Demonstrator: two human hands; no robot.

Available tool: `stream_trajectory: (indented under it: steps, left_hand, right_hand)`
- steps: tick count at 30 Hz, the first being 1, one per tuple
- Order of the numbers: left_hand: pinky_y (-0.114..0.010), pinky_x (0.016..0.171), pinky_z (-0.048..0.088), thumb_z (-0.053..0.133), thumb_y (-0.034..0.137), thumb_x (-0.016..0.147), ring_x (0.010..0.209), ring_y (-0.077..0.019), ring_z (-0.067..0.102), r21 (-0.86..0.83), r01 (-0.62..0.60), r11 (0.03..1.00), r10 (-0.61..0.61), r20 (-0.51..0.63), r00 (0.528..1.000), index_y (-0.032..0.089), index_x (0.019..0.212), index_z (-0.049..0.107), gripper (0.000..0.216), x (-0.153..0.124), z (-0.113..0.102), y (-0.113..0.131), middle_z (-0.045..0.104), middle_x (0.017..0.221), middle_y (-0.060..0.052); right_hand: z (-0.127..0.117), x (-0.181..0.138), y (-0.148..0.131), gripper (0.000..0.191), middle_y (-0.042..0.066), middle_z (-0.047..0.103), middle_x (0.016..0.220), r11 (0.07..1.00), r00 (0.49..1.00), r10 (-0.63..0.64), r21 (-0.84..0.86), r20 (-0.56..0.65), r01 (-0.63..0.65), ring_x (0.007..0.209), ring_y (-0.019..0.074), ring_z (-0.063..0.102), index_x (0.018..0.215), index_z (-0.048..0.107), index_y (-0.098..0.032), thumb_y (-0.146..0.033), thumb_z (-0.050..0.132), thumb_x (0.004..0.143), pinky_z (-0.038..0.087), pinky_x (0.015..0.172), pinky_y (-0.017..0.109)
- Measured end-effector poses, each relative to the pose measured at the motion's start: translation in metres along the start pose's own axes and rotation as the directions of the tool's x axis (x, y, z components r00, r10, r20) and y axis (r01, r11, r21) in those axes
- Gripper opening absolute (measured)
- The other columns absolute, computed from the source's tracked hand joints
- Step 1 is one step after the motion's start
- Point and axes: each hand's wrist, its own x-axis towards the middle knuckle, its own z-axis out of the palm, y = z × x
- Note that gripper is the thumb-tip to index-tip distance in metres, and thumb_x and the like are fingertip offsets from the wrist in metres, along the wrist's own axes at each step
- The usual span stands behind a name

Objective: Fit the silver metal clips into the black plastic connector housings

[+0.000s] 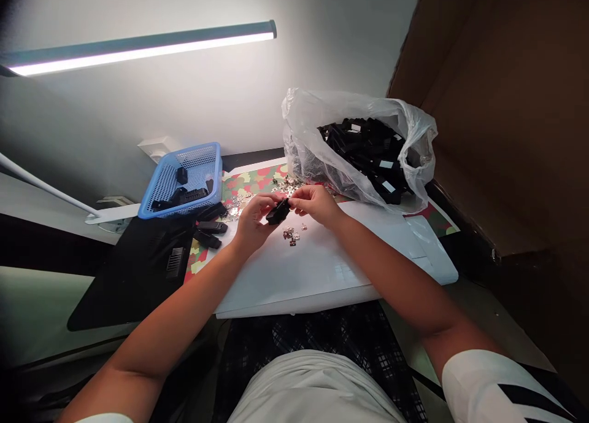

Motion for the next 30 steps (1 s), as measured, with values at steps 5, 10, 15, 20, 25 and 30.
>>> stream_trajectory:
  steps: [5, 10, 15, 20, 25, 30]
  left_hand:
    - [-0.033, 0.087, 0.057, 0.079, 0.022, 0.077, 0.099, -0.0161, 0.067, -0.065, 0.019, 0.998, -0.022, -0.049, 0.999, 0.02, 0.096, 0.056, 0.03, 0.001, 0.0, 0.003, 0.066, 0.107, -0.008]
    - [-0.035, 0.088, 0.055, 0.08, 0.027, 0.076, 0.099, -0.0172, 0.065, -0.022, 0.085, 0.996, -0.086, -0.023, 0.996, 0.02, 0.093, 0.058, 0.029, 0.002, -0.001, 0.006, 0.066, 0.106, -0.007]
    - [-0.034, 0.087, 0.051, 0.079, 0.029, 0.073, 0.096, -0.0178, 0.063, 0.058, 0.218, 0.974, -0.216, -0.033, 0.976, 0.02, 0.093, 0.062, 0.028, 0.003, 0.0, 0.009, 0.068, 0.1, -0.005]
    - [-0.028, 0.073, 0.05, 0.08, 0.044, 0.072, 0.079, -0.015, 0.062, -0.338, 0.546, 0.767, -0.529, 0.149, 0.835, 0.016, 0.099, 0.066, 0.041, 0.006, 0.001, 0.007, 0.068, 0.089, -0.005]
    - [-0.025, 0.064, 0.049, 0.08, 0.042, 0.068, 0.068, -0.0123, 0.059, -0.52, 0.718, 0.463, -0.622, 0.386, 0.681, 0.014, 0.095, 0.069, 0.04, 0.009, 0.001, 0.013, 0.064, 0.079, -0.003]
    - [-0.023, 0.061, 0.048, 0.079, 0.033, 0.069, 0.067, -0.0107, 0.058, -0.59, 0.732, 0.342, -0.682, 0.38, 0.625, 0.013, 0.097, 0.069, 0.035, 0.012, 0.0, 0.016, 0.064, 0.079, -0.003]
  right_hand:
    - [-0.009, 0.003, -0.001, 0.045, 0.003, 0.069, 0.073, 0.988, 0.989, 0.072, 0.125, 0.13, -0.088, 0.063, 0.0106, 0.061, 0.08, 0.072, -0.017, -0.05, 0.087, 0.055, 0.052, 0.063, 0.027]
    - [-0.003, -0.002, -0.002, 0.029, 0.002, 0.067, 0.068, 0.989, 0.996, -0.082, -0.123, 0.021, 0.084, 0.061, 0.0121, 0.058, 0.075, 0.072, -0.016, -0.042, 0.077, 0.064, 0.046, 0.06, 0.027]
    - [-0.001, -0.005, -0.001, 0.015, -0.001, 0.057, 0.057, 0.881, 0.954, -0.269, -0.433, -0.13, 0.189, 0.056, 0.0108, 0.047, 0.065, 0.067, -0.016, -0.03, 0.064, 0.07, 0.035, 0.055, 0.027]
    - [-0.005, -0.007, -0.005, 0.019, -0.001, 0.059, 0.066, 0.861, 0.903, -0.414, -0.372, -0.116, 0.347, 0.057, 0.0107, 0.047, 0.073, 0.064, -0.018, -0.035, 0.061, 0.078, 0.036, 0.054, 0.026]
    - [0.0, -0.015, -0.009, 0.012, -0.001, 0.058, 0.064, 0.685, 0.805, -0.592, -0.549, -0.036, 0.479, 0.057, 0.0111, 0.046, 0.069, 0.061, -0.019, -0.026, 0.058, 0.079, 0.036, 0.055, 0.026]
    - [-0.001, -0.015, -0.009, 0.012, -0.002, 0.057, 0.059, 0.615, 0.744, -0.663, -0.627, -0.082, 0.479, 0.055, 0.0112, 0.044, 0.063, 0.058, -0.02, -0.021, 0.056, 0.075, 0.037, 0.057, 0.027]
